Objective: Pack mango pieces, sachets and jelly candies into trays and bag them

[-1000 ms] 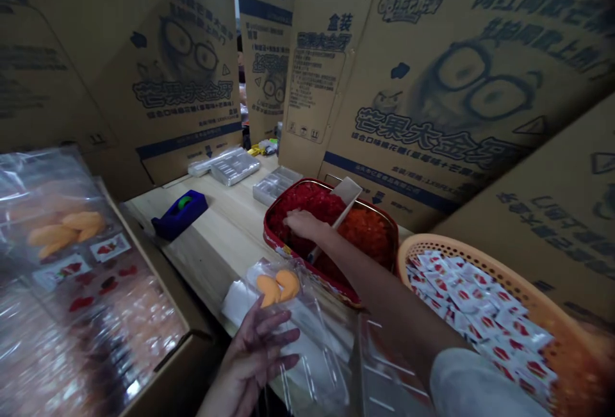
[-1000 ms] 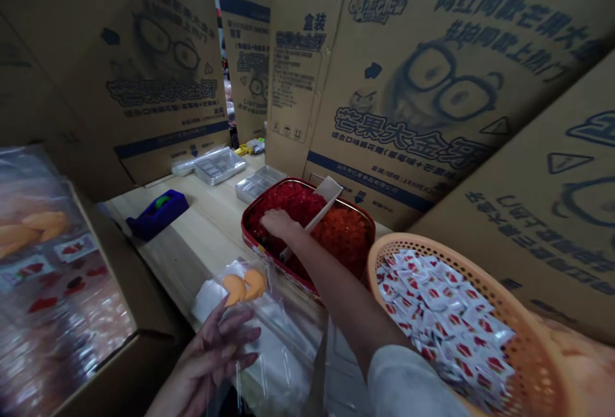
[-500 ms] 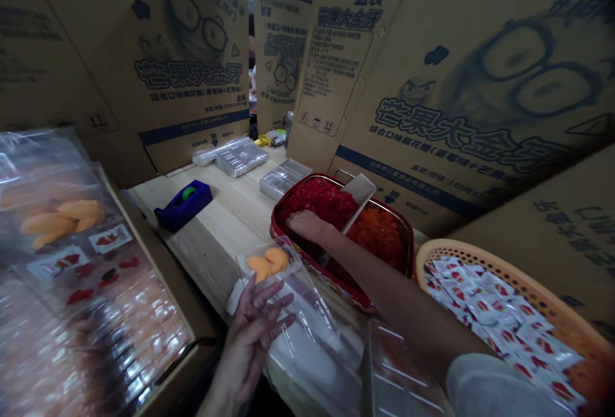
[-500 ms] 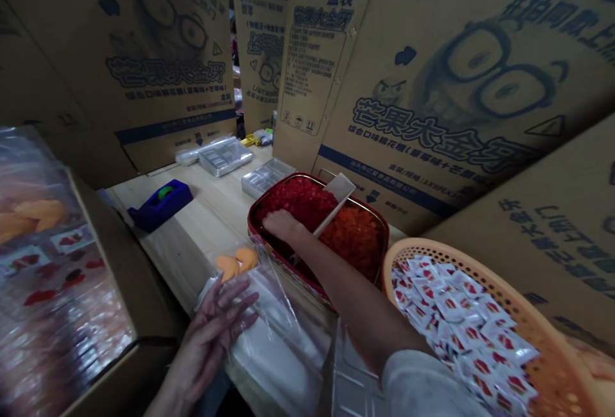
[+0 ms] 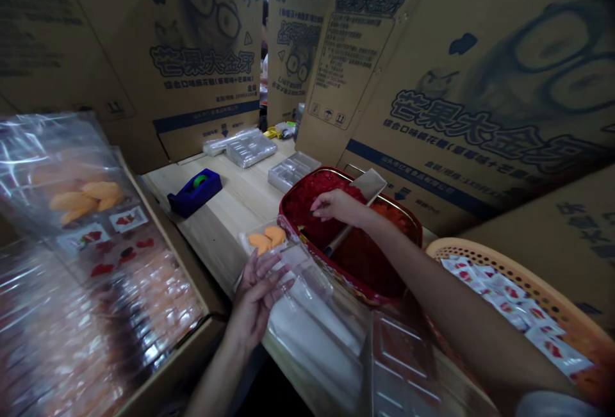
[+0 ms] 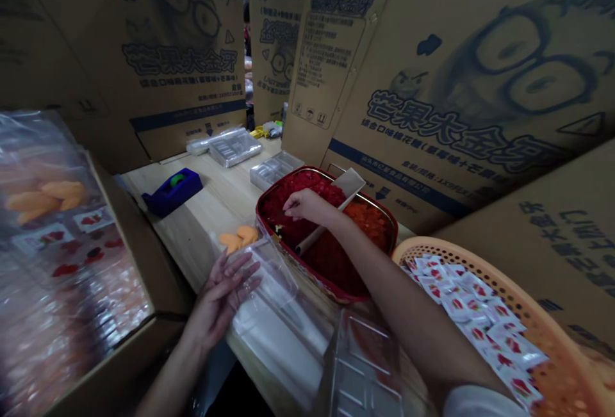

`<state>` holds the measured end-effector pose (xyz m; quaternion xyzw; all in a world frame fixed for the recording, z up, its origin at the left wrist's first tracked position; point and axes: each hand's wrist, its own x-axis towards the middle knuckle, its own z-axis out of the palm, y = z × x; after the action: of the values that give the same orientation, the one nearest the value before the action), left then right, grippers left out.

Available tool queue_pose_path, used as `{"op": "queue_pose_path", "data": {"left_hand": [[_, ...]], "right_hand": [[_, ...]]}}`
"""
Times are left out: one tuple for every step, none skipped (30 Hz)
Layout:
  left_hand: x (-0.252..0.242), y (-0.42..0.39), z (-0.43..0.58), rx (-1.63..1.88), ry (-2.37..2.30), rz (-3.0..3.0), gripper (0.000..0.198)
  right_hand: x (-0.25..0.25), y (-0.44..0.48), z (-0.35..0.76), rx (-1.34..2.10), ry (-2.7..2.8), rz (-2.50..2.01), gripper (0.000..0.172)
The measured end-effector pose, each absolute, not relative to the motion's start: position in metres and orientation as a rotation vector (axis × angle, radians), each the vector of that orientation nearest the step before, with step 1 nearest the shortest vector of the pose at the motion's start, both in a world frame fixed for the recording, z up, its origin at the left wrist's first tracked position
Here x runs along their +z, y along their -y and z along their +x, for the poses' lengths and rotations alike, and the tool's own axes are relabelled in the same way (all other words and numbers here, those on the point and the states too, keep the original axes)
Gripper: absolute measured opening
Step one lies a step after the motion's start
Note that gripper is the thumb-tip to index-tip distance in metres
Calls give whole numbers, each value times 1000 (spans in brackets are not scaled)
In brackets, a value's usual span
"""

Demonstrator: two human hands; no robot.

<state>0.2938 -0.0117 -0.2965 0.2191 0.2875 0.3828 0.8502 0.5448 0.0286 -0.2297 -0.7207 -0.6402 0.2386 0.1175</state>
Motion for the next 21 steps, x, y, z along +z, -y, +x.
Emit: {"op": "queue_pose_path", "data": {"left_hand": [[-296, 11, 294, 806, -604, 460, 61], [-296, 10, 294, 806, -603, 459, 62], [-296, 9, 294, 806, -602, 458, 63], [-296, 8, 294, 807, -602, 456, 64], [-297, 7, 294, 809, -600, 455, 64], [-297, 7, 294, 812, -596, 456, 64], [-297, 7, 294, 818, -593, 457, 64], [-298, 7, 294, 823, -590, 458, 63], [-298, 6, 294, 829, -586, 456, 64], [-298, 6, 294, 833, -584, 454, 65], [-298, 6, 294, 835, -584, 449, 66], [-298, 6, 294, 836, -583, 445, 67], [-298, 6, 294, 835, -580, 443, 68], [-299, 7, 294, 833, -575, 444, 68], [-299, 7, 294, 833, -571, 445, 68], [-299, 7, 294, 831, -569, 446, 67], [-300, 7, 295, 831, -569, 446, 67], [-300, 7, 295, 831, -570, 447, 66], [-300, 7, 295, 830, -571, 447, 66], [-300, 7, 295, 828, -572, 447, 66], [-300, 7, 295, 825, -572, 447, 66]], "right_hand": [[-224, -19, 539, 815, 1814, -2040, 15], [-219, -10, 531, 949, 1747, -1953, 14], [-214, 0, 522, 1083, 1685, -1861, 14], [-211, 8, 513, 1199, 1634, -1776, 13], [-210, 17, 503, 1288, 1607, -1714, 12], [-209, 24, 493, 1341, 1609, -1686, 11], [-210, 29, 485, 1374, 1624, -1683, 11], [-212, 34, 477, 1390, 1643, -1701, 10], [-214, 37, 471, 1391, 1666, -1729, 10], [-216, 39, 466, 1373, 1690, -1758, 11], [-218, 39, 464, 1341, 1717, -1777, 13], [-218, 38, 465, 1294, 1747, -1781, 13], [-219, 35, 468, 1234, 1773, -1778, 14], [-218, 31, 474, 1150, 1787, -1793, 14], [-218, 26, 483, 1036, 1792, -1847, 15], [-219, 19, 494, 891, 1797, -1952, 15], [-220, 11, 506, 724, 1794, -2092, 15], [-222, 3, 520, 559, 1775, -2243, 14], [-227, -6, 534, 423, 1763, -2384, 14], [-232, -13, 547, 365, 1746, -2473, 15], [-238, -20, 559, 357, 1733, -2530, 17]]}}
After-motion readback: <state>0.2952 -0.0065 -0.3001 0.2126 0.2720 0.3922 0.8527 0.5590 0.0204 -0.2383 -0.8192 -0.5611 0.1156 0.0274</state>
